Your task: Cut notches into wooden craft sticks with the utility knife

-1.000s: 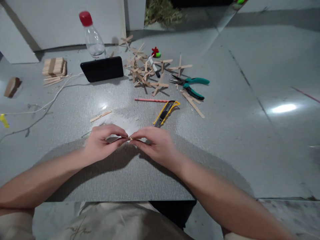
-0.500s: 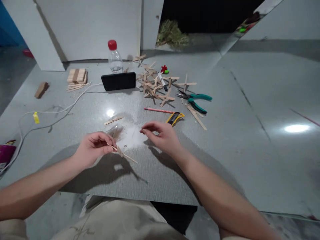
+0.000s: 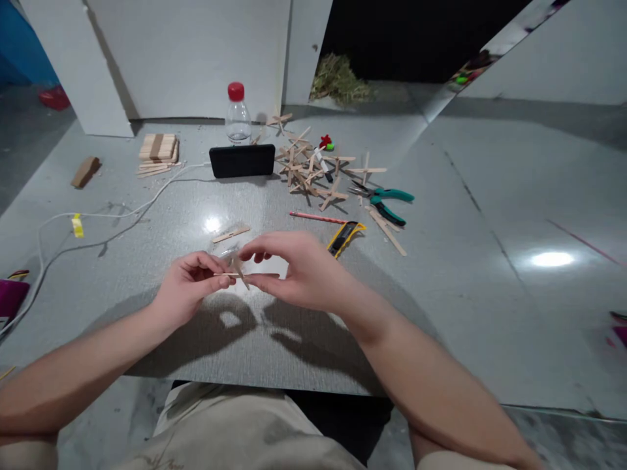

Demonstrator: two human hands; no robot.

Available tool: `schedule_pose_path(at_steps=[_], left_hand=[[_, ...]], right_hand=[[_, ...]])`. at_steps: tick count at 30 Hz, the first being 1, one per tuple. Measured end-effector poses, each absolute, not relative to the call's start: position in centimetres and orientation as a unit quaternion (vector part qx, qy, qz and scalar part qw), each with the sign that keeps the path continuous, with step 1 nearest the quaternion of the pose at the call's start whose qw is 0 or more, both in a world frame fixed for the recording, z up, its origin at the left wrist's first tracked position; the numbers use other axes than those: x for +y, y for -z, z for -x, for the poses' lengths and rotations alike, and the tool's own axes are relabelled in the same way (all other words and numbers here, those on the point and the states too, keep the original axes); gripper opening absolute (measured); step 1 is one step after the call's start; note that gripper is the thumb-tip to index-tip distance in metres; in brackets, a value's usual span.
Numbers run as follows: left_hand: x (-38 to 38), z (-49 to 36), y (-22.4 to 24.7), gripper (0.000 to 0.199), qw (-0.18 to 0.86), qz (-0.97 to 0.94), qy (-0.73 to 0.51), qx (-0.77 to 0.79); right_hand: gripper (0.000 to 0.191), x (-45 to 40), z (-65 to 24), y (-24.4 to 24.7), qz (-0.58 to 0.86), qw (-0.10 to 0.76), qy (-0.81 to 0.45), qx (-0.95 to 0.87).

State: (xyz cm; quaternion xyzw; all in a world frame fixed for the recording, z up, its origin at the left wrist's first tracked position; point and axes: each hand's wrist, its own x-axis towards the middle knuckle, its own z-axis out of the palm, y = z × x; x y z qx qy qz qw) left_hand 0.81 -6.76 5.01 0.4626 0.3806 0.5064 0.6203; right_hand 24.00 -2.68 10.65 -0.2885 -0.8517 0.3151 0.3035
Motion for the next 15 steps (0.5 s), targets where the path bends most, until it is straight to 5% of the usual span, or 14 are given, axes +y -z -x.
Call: schedule_pose_path(at_steps=[15], left_hand=[[-6.6,0.4,-4.4,0.019,0.545,-0.524,-0.516,0.403]], right_hand=[[0.003,-3.3,-20.3,-9.1,0.288,0.318,-0.274,-0.861]])
